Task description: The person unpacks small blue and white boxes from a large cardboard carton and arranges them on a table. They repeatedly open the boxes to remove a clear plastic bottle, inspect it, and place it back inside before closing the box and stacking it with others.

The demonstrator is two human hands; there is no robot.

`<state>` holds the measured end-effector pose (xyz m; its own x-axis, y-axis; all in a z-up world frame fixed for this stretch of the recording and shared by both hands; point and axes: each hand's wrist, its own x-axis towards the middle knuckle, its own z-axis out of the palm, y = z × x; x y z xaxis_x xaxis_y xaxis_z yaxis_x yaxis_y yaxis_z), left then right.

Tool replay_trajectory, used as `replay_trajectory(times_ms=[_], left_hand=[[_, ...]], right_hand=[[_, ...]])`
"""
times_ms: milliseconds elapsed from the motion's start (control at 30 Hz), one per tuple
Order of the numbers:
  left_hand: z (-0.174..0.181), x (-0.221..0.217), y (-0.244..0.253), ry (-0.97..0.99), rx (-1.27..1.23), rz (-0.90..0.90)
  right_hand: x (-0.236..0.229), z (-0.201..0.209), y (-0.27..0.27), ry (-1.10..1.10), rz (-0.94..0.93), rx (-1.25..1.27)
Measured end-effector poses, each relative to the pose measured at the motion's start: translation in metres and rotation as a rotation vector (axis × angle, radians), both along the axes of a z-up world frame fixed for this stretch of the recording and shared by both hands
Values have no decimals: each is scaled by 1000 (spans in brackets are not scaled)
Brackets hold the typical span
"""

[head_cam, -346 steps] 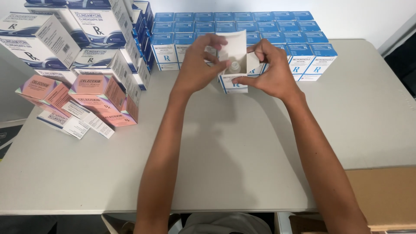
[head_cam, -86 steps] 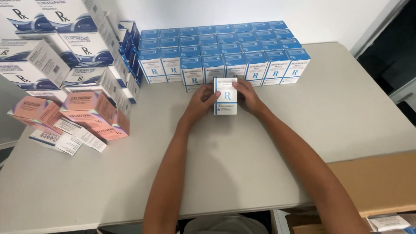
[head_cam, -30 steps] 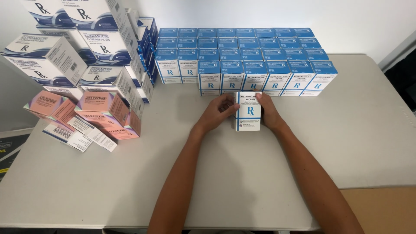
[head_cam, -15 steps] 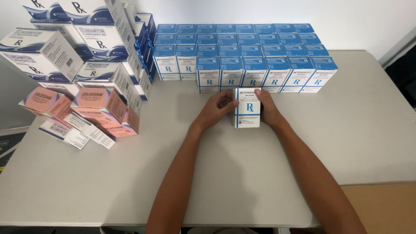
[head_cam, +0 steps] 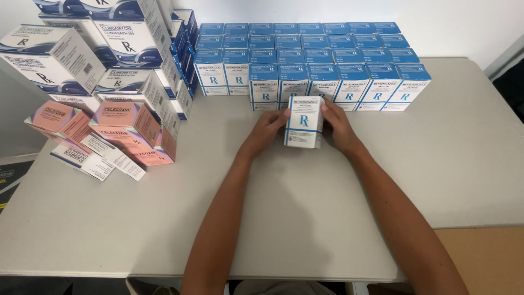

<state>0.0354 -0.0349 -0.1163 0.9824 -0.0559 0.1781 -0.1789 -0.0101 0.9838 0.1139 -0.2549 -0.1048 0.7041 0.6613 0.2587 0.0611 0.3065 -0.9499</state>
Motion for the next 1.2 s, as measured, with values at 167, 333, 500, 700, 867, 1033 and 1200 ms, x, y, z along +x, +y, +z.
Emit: replay_trajectory(times_ms=[167,333,500,700,867,1033,1200], left_hand=[[-2,-1,3,-53,14,73],[-4,2,5,-88,25,64],[1,2,1,-244,-11,88],[13,-4,-5,-107,7,122],[24,-6,-9,-164,52,42],[42,-19,-12,-270,86,22],[65,-50,-17,-501,324,139]], right_hand=[[-7,10,3,-122,-50,-88],[7,-9,-4,-182,-41,-165],[-11,9,-5,-465,-96,-144],[-24,21,1,-779,-317,-280],[-36,28,2,-880,-357,-261],[-33,19,4,-931,-367,-228],[-35,24,5,-1341,-512,-258]])
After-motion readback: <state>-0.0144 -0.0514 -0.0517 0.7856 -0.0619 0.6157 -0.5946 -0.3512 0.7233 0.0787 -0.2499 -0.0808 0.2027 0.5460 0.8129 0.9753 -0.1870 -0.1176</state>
